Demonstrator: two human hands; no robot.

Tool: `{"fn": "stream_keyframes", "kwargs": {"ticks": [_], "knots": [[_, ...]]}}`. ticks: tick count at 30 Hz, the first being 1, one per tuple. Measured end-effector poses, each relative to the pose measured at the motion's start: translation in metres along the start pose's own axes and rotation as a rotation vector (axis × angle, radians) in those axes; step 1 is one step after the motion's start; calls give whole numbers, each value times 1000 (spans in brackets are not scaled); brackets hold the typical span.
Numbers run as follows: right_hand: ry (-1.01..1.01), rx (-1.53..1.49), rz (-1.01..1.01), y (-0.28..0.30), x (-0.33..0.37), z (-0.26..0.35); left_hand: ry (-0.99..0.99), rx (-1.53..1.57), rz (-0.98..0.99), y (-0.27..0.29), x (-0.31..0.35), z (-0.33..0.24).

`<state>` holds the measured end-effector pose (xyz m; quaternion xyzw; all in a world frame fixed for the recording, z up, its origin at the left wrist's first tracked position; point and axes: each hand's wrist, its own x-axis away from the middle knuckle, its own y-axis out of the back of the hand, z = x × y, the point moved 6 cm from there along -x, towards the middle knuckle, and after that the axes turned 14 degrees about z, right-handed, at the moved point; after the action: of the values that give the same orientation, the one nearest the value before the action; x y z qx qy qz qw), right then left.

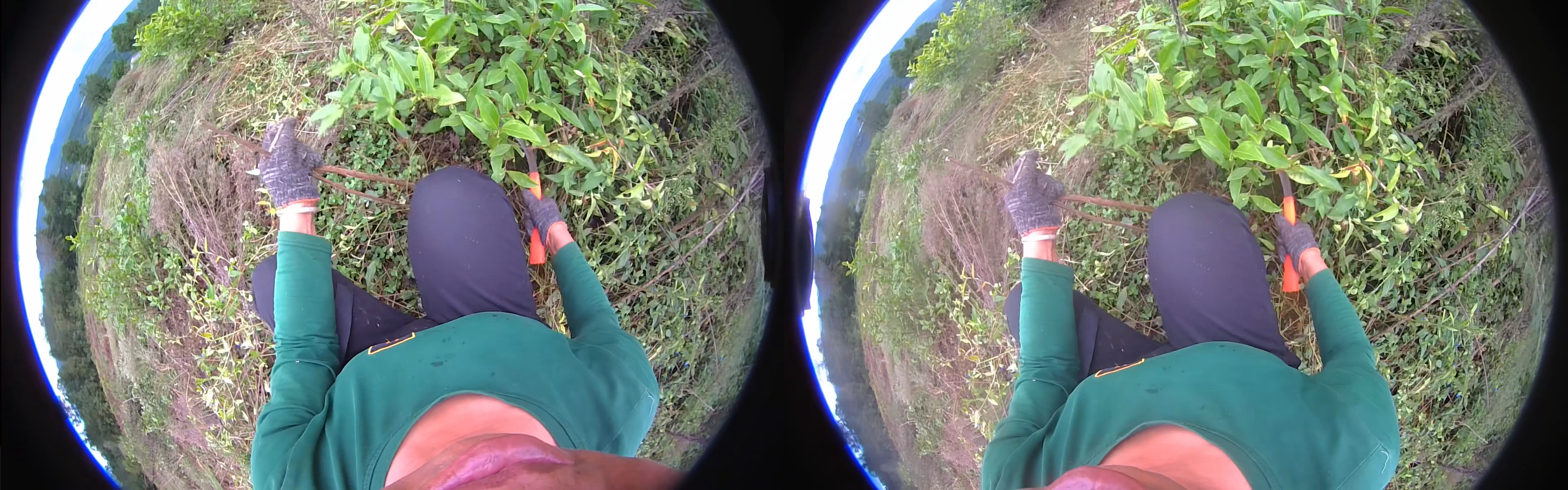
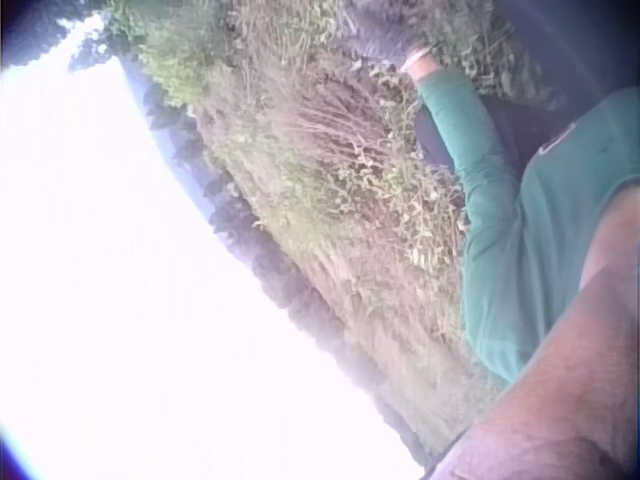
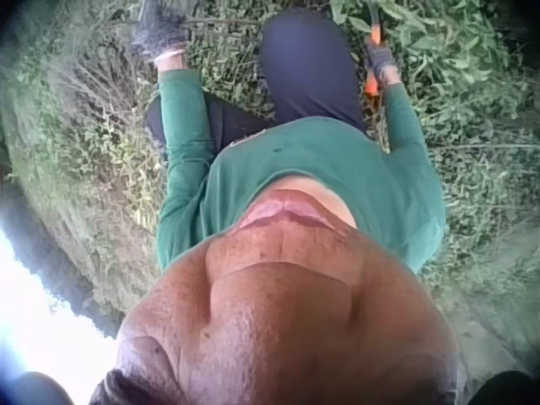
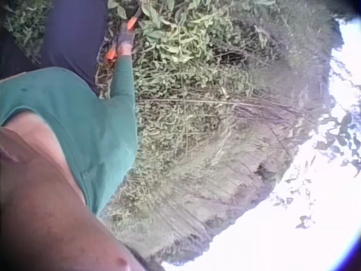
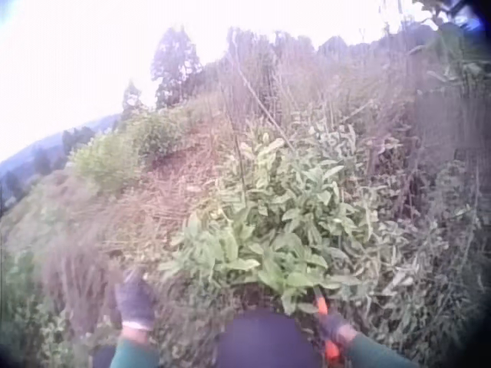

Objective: The person kneels on the ground and uses a sickle to cut weeds and small branches. They gather the cut vegetation and continue clearing the area.

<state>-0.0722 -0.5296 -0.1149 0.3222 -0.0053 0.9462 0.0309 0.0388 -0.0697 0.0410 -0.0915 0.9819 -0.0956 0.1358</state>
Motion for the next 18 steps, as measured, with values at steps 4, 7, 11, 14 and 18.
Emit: {"fn": "stream_keyframes", "kwargs": {"ticks": [4, 7, 11, 14, 18], "knots": [[236, 408, 2, -4, -95, 14, 64, 92, 73, -32, 8, -25], [228, 662, 11, -32, -133, 18, 122, 79, 72, -17, 9, -5], [187, 839, 44, -61, -150, -5, 159, -57, 193, -20, 4, 14], [180, 922, 78, -75, -150, -16, 177, -150, 231, -34, 5, 5], [157, 972, 96, -64, -146, -34, 177, -311, 201, -44, 0, 13]]}}
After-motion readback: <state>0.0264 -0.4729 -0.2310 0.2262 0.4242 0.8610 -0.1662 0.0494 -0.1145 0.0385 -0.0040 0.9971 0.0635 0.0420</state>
